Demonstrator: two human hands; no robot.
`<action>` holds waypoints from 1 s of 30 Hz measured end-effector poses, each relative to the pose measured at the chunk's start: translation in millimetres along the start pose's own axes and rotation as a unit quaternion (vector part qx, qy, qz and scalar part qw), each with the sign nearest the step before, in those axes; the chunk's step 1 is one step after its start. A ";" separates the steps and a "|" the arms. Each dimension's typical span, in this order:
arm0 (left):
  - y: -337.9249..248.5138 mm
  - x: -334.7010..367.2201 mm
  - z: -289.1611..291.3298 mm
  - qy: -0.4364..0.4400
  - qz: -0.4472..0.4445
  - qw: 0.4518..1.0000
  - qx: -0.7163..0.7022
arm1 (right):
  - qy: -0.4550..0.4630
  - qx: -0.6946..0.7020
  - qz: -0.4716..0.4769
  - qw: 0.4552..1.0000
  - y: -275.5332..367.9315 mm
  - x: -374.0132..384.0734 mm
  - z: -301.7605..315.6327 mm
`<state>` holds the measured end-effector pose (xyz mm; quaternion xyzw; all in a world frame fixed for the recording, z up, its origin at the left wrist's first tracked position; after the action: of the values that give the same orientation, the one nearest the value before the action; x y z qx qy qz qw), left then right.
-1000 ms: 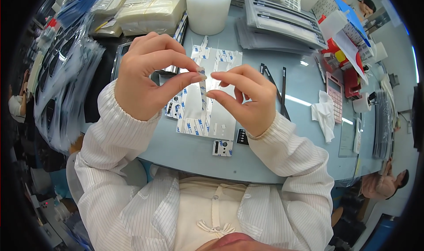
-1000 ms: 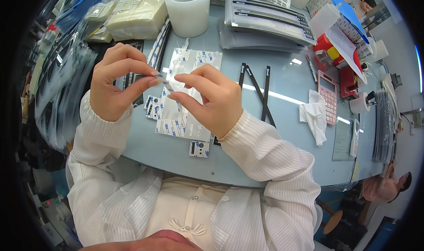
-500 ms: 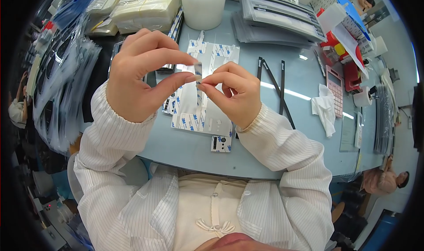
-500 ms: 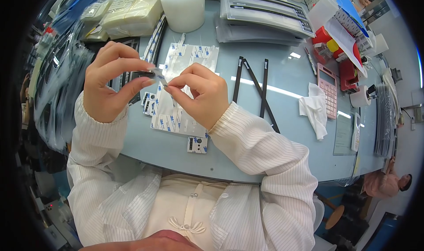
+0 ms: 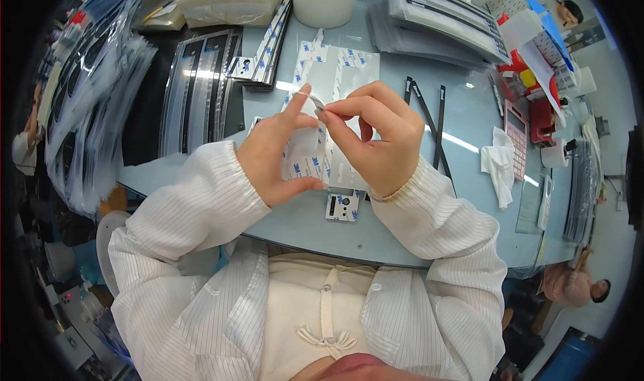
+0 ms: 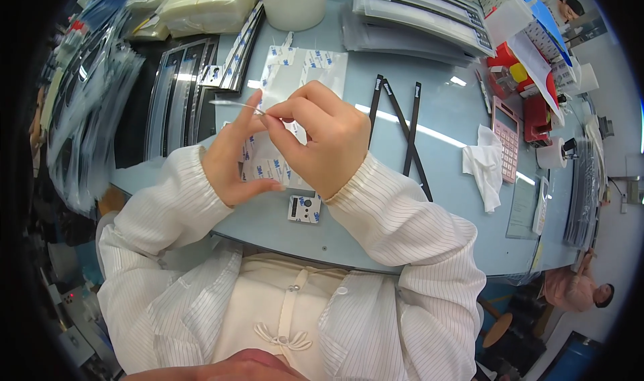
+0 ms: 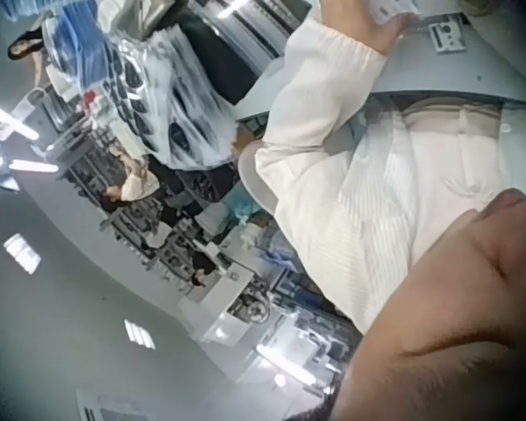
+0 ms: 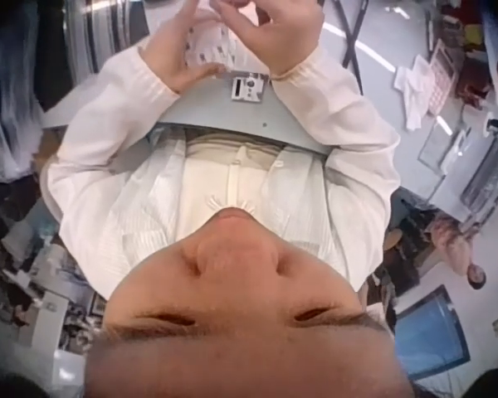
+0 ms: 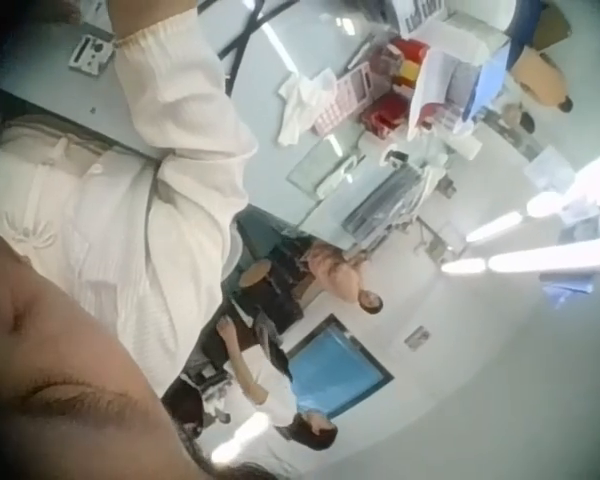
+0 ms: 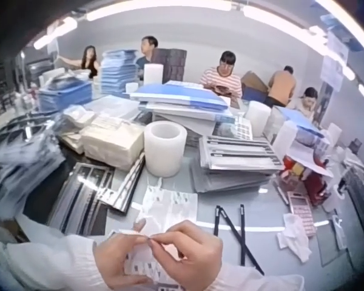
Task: The recorder is applying double-sided adhesive strips to small plastic components at a factory workbench.
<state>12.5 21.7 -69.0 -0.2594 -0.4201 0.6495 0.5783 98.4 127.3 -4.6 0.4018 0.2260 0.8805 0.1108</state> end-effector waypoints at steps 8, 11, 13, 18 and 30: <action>6.4 1.4 -8.4 0.020 -0.006 0.997 0.079 | 0.016 -0.032 0.071 0.997 36.6 0.6 10.9; 15.0 0.2 -12.3 0.028 -0.024 0.998 0.057 | 0.022 -0.035 0.094 0.995 49.2 -1.8 16.7; 12.7 -0.9 -10.8 0.013 -0.030 0.997 0.066 | 0.026 -0.020 0.102 0.994 52.1 -2.3 18.8; 5.9 -2.8 -9.0 0.029 -0.018 0.997 0.074 | 0.082 -0.053 0.060 0.993 27.3 -8.9 9.9; 6.2 -4.4 -7.4 0.034 0.013 0.997 0.068 | 0.176 -0.025 -0.012 0.984 -1.7 -47.0 -32.1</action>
<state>16.1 19.4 -78.7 -0.2467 -0.3517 0.6746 0.6003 104.7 101.1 -54.8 0.2354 0.2252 0.9412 0.0901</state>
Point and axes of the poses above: each hand's wrist, its own x-axis towards the middle knuckle, its own z-axis out of the back of the hand, y = z × x, the point moved 9 cm from there along x, towards the middle knuckle, and after that the axes turned 13 degrees about -x, right-handed, at the moved point
